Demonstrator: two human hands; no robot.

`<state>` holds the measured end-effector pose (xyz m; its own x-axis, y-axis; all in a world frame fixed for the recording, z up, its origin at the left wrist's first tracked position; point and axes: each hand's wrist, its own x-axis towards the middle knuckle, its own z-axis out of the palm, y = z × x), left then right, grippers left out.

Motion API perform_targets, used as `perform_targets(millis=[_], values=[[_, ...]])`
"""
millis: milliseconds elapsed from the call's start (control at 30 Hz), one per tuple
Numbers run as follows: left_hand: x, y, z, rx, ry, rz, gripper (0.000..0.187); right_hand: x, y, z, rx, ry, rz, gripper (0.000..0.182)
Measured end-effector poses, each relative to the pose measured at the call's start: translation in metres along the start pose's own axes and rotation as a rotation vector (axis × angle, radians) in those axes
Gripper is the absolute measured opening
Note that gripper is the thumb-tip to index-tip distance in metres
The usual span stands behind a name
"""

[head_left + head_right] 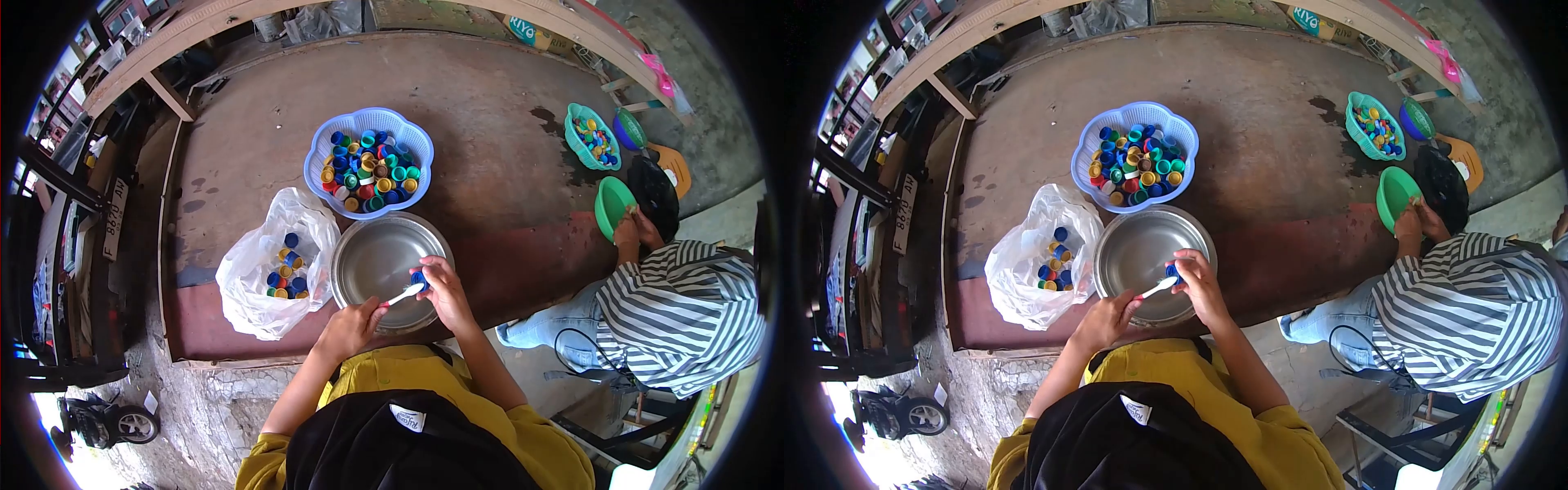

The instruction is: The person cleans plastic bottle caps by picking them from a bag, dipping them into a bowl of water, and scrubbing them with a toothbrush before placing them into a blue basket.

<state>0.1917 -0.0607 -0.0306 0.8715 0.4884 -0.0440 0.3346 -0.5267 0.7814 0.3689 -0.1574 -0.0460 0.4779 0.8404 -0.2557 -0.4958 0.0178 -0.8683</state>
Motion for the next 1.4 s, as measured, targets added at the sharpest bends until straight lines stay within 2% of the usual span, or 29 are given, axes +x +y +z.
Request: perform_targets(millis=[233, 433, 533, 633, 733, 767, 900, 967, 1100, 1233, 1333, 1367, 1400], values=[[0.000, 0.003, -0.002, 0.021, 0.001, -0.008, 0.018, -0.003, -0.002, -0.004, -0.374, -0.210, -0.082, 0.035], [0.001, 0.002, 0.000, -0.027, -0.003, -0.017, 0.018, -0.006, 0.001, -0.009, -0.011, -0.271, -0.003, 0.035], [0.001, -0.002, 0.003, -0.035, 0.037, 0.024, 0.021, -0.009, -0.008, -0.006, -0.031, -0.237, 0.042, 0.037], [0.002, -0.005, 0.005, -0.004, 0.075, 0.063, 0.021, -0.010, -0.012, -0.004, -0.194, -0.195, 0.034, 0.034], [0.007, -0.009, -0.009, 0.154, 0.062, 0.047, 0.020, -0.009, -0.003, -0.009, -0.301, -0.217, 0.017, 0.031], [0.009, -0.010, -0.008, 0.201, 0.112, 0.108, 0.019, -0.007, 0.000, -0.011, -0.278, -0.163, 0.013, 0.029], [0.010, -0.004, -0.012, 0.196, 0.108, 0.099, 0.021, 0.001, 0.004, -0.011, -0.229, 0.091, -0.042, 0.026], [0.006, 0.000, -0.006, 0.187, 0.074, 0.162, 0.021, 0.002, 0.003, -0.007, -0.333, 0.063, -0.033, 0.026], [0.010, -0.025, -0.026, 0.285, 0.113, -0.133, 0.022, -0.002, -0.007, -0.012, -0.334, 0.105, 0.073, 0.034], [0.006, -0.011, -0.005, 0.176, 0.070, 0.185, 0.023, 0.004, -0.007, -0.003, -0.241, 0.123, 0.132, 0.038], [0.007, -0.010, -0.013, 0.213, 0.057, -0.080, 0.023, 0.005, -0.007, -0.003, -0.263, 0.152, 0.135, 0.037], [0.010, -0.013, -0.018, 0.282, 0.117, -0.096, 0.022, 0.004, -0.009, -0.005, -0.251, 0.173, 0.147, 0.037], [0.010, -0.010, -0.018, 0.235, 0.110, -0.012, 0.022, 0.003, -0.011, -0.007, -0.242, 0.191, 0.162, 0.037]])
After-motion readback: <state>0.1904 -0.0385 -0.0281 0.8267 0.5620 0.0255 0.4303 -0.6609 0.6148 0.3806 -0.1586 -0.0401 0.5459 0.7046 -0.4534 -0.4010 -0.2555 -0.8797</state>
